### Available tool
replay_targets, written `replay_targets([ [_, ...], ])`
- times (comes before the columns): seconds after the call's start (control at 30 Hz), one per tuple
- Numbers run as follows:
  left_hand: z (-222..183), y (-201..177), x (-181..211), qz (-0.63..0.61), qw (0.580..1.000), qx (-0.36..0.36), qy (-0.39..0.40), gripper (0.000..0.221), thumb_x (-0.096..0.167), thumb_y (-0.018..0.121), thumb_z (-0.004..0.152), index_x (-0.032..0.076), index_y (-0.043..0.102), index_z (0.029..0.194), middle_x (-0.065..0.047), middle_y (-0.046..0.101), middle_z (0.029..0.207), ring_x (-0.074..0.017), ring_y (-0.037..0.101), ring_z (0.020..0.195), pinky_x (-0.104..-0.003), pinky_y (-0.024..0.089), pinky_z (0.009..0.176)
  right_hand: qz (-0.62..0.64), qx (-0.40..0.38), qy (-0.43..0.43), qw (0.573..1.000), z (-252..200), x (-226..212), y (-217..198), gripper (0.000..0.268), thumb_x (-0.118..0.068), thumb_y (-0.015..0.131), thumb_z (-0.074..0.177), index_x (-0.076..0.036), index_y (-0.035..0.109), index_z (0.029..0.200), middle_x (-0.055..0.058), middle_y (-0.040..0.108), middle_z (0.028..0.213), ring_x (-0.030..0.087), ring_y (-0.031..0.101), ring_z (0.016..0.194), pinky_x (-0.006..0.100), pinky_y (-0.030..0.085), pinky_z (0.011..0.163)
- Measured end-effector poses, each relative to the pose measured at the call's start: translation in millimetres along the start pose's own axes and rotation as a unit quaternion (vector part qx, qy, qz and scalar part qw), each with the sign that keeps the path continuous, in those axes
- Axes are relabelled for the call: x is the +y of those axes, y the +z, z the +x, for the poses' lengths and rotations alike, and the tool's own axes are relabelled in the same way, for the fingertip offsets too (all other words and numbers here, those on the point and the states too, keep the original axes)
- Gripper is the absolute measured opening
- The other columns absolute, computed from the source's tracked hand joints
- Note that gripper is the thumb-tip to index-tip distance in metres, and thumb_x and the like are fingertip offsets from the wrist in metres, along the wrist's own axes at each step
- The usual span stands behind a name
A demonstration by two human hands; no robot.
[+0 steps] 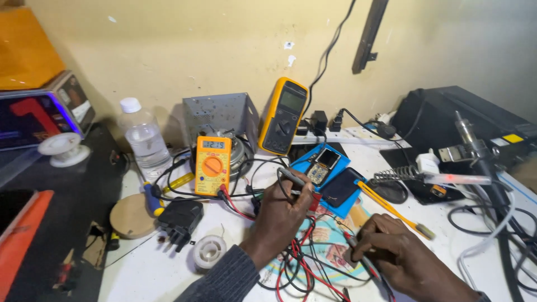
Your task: Testing and soldering components on an electronic circuit board using a multimeter and soldering iron.
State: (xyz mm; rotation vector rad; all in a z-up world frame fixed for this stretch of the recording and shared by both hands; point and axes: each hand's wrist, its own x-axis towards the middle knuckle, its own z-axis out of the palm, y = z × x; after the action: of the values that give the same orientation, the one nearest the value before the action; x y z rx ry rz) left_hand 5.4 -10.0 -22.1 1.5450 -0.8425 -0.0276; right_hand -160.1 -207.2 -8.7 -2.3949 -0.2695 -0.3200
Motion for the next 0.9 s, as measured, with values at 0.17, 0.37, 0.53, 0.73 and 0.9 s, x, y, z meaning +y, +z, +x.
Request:
replay_targets([
  [0.17,-3.9,-2.5,17.3,0.02,0.999,-0.011,-0.024,0.01,0.019,0.053,0.105,0.011,0.06,0.105,-0.007,0.063,0.082,-0.0176,0.063,0.067,-0.035,0.051,0.058,0.089,0.044,0.062,0.993,-11.6,59.9,5.7,0.032,-0.033,0.061,0.093,-0.012,0.085,0.095,0.004,0.084,0.097,0.017,0.079,0.088,0.032,0.057,0.082],
  [0.37,-10.7,-2.0,24.2,0.055,0.998,0.015,0.007,0.012,0.019,0.055,0.104,0.009,0.06,0.102,-0.01,0.065,0.074,-0.0223,0.067,0.062,-0.041,0.051,0.058,0.102,0.383,0.195,0.897,7.8,8.8,26.5,0.022,-0.003,0.083,0.084,-0.003,0.065,0.098,0.01,0.065,0.089,0.016,0.059,0.078,0.027,0.046,0.073],
  [0.53,-13.4,1.0,18.0,0.051,0.998,0.018,0.02,0.009,0.017,0.056,0.105,0.008,0.059,0.103,-0.006,0.062,0.068,-0.0189,0.063,0.059,-0.04,0.05,0.056,0.083,0.424,0.193,0.881,42.0,-36.4,7.4,0.022,-0.001,0.075,0.098,0.002,0.073,0.119,0.015,0.072,0.102,0.018,0.062,0.09,0.029,0.049,0.078],
  [0.73,-15.8,4.9,14.3,0.081,0.994,0.051,0.046,0.007,0.02,0.061,0.099,0.013,0.062,0.097,-0.005,0.067,0.08,-0.0211,0.067,0.068,-0.039,0.052,0.064,0.209,0.405,0.051,0.889,75.1,-15.8,15.6,0.018,-0.002,0.065,0.098,0.001,0.07,0.115,0.015,0.073,0.114,0.022,0.071,0.108,0.031,0.061,0.088],
  [0.9,-11.9,3.2,16.5,0.1,0.994,0.041,0.023,0.011,0.021,0.057,0.1,0.012,0.064,0.101,-0.008,0.072,0.086,-0.0205,0.075,0.073,-0.038,0.056,0.06,0.421,0.378,0.147,0.812,80.0,-31.1,29.9,0.026,-0.004,0.059,0.096,0.009,0.061,0.118,0.031,0.074,0.104,0.037,0.075,0.098,0.045,0.064,0.092],
])
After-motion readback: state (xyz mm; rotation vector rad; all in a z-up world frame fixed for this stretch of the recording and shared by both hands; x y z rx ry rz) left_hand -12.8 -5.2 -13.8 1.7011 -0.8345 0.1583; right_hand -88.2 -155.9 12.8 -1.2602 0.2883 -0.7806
